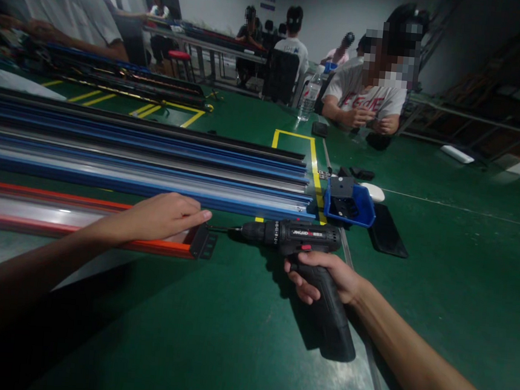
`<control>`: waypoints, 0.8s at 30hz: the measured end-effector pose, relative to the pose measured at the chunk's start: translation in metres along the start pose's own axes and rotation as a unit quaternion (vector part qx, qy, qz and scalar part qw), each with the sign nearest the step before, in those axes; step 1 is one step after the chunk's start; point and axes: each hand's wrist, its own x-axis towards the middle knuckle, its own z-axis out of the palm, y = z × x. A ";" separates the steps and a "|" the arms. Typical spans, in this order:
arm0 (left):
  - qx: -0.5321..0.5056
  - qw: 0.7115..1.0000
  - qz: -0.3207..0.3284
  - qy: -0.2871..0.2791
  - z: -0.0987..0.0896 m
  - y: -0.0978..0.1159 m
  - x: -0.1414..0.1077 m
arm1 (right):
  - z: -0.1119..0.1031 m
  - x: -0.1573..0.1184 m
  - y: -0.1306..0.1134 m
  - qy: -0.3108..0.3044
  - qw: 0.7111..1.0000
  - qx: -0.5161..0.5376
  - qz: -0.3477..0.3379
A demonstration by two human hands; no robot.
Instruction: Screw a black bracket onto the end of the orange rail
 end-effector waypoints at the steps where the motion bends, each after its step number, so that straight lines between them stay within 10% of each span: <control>1: 0.000 1.000 -0.001 0.000 0.000 0.000 0.000 | 0.000 0.000 0.000 0.001 1.000 0.000 -0.001; 24: -0.001 1.000 0.005 -0.002 0.000 -0.001 0.000 | 0.002 0.000 0.000 0.006 1.000 0.005 0.001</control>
